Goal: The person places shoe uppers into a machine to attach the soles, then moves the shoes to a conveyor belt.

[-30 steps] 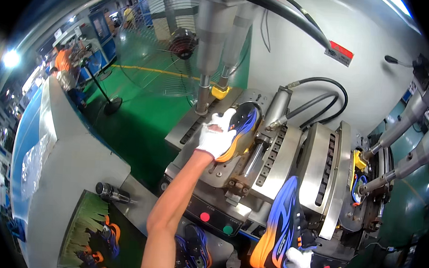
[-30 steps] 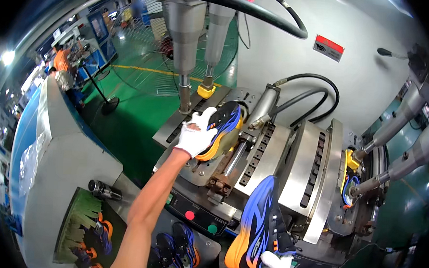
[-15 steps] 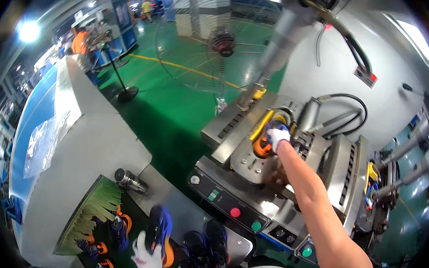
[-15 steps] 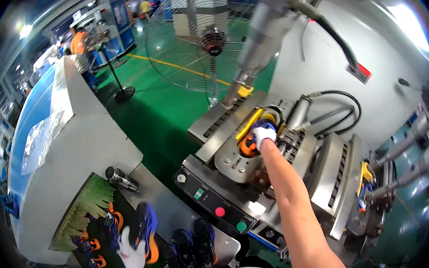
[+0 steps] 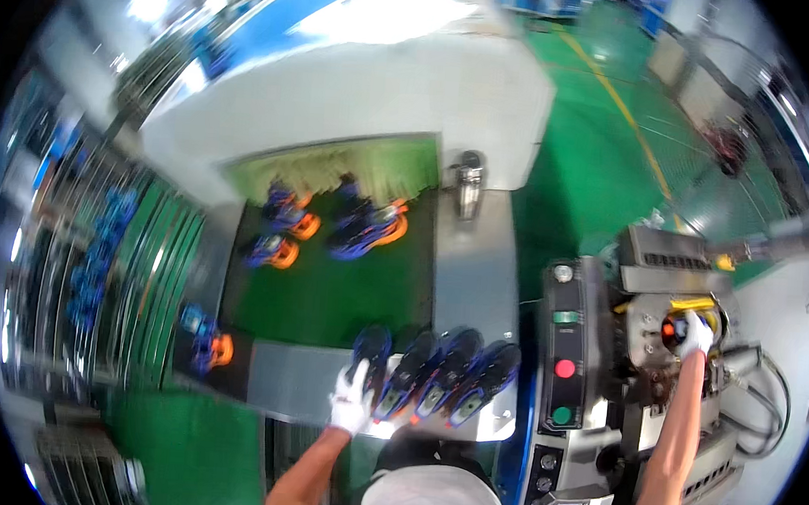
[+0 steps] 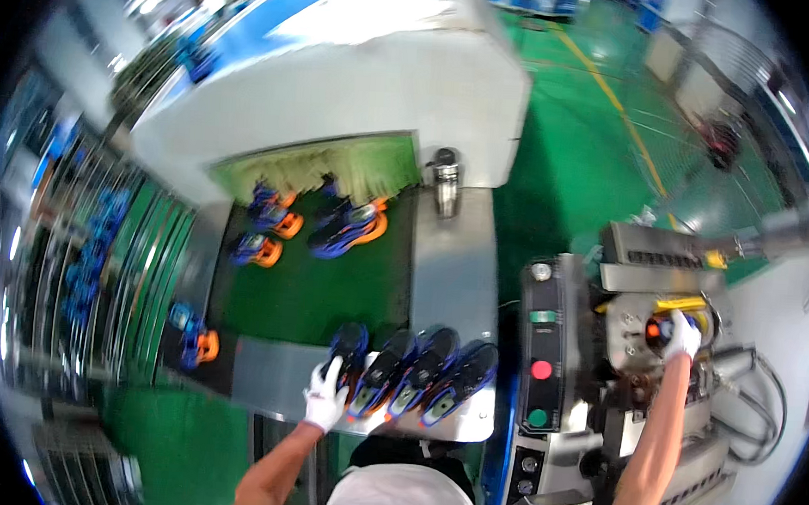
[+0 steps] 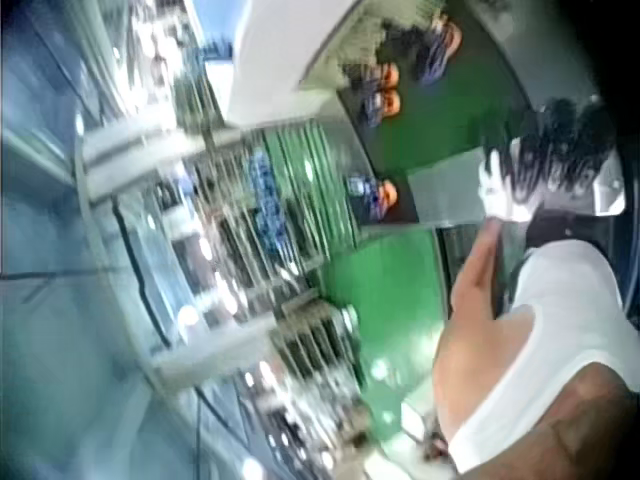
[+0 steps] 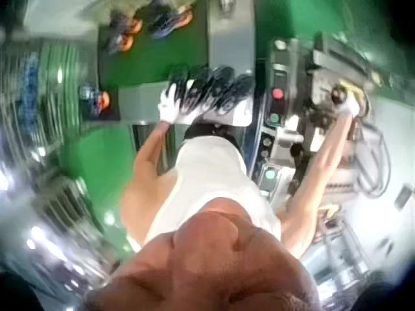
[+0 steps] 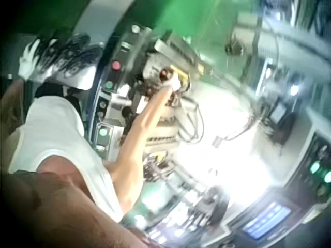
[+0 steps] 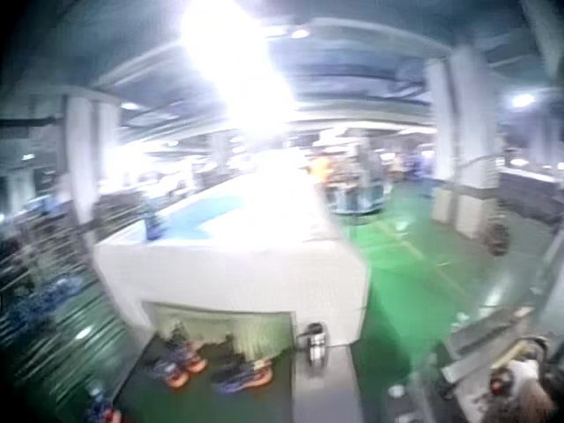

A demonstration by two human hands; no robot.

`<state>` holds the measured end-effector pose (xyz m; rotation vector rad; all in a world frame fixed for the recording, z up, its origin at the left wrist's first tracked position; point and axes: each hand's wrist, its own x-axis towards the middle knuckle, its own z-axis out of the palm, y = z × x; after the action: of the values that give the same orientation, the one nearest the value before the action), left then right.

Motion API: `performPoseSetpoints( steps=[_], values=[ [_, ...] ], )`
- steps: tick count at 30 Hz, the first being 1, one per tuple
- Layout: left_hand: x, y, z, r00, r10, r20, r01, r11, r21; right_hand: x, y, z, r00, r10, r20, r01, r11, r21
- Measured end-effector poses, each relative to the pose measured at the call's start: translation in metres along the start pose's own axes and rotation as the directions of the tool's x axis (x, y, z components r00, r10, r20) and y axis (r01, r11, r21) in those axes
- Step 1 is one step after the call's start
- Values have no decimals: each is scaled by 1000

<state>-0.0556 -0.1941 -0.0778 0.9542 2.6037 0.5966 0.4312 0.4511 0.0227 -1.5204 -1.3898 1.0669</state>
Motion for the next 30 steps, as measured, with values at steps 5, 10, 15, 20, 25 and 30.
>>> performPoseSetpoints(
  steps=[5, 10, 15, 20, 25, 30],
  values=[
    [-43, -43, 10, 967, -175, -185, 118, 952, -282, -315, -106, 140, 906, -422, -44, 391, 870, -301],
    [-5, -44, 25, 930, -322, 177, 355, 912, -207, -382, 83, 168, 787, -380, 487, 303, -449, -840],
    [14, -108, 11, 937, -168, 308, 325, 748, -579, -440, -21, 246, 900, -20, 435, 268, 812, -518],
    [27, -149, -47, 879, -306, 367, 473, 659, -584, -568, -11, 394, 834, 212, 510, 212, 729, -651],
    [58, -164, -108, 876, -334, 348, 471, 750, -465, -590, 3, 449, 910, 404, 95, -259, 731, -631],
    [92, -147, -132, 904, -53, 424, 291, 802, -522, -601, -24, 405, 886, 361, 292, -436, 864, 253]
  ],
)
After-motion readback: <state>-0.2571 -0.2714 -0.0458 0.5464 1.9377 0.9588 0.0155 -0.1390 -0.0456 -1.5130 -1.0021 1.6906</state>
